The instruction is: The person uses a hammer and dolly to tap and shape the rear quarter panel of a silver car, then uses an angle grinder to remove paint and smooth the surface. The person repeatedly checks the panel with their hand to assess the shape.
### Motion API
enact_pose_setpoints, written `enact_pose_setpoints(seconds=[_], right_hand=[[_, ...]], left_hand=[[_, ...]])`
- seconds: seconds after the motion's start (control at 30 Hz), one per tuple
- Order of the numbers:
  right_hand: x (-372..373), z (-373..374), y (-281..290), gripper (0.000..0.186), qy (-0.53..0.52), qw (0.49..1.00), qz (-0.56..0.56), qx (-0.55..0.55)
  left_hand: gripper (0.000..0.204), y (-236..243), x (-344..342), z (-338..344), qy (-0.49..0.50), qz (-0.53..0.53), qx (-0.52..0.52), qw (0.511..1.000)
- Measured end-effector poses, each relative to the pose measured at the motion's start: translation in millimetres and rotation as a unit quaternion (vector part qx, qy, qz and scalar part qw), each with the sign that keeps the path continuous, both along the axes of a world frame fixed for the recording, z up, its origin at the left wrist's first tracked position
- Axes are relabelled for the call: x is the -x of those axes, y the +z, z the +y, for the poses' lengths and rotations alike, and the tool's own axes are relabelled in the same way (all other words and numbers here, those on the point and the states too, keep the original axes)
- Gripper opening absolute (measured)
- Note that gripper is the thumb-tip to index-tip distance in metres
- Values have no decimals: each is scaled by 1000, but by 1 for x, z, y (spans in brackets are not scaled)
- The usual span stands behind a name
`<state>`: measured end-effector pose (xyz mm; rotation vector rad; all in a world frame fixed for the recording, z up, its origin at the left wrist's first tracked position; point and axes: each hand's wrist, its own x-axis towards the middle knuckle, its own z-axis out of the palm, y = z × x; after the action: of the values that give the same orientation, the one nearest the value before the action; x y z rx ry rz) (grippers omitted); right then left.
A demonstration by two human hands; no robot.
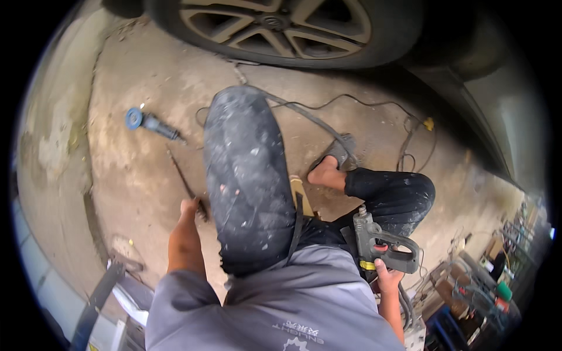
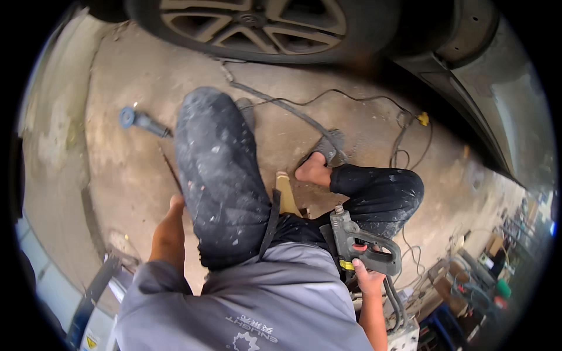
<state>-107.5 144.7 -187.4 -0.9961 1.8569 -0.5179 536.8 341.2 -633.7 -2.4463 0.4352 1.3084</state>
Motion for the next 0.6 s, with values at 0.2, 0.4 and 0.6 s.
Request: enact_pose_setpoints(seconds=[0.2,0.4,0.6], right_hand=[[1,-38,-12,71,76,995,45,-47],[-30,-50,-6,59,67,997,43,18],[-34,-52,-3,63,82,996,44,0]], left_hand=[[53,-39,14,37,-27,34,-64,997],[41,-7,18,-144,107,-164,173,965],[33,1,31,-254,50,-231,445,864]])
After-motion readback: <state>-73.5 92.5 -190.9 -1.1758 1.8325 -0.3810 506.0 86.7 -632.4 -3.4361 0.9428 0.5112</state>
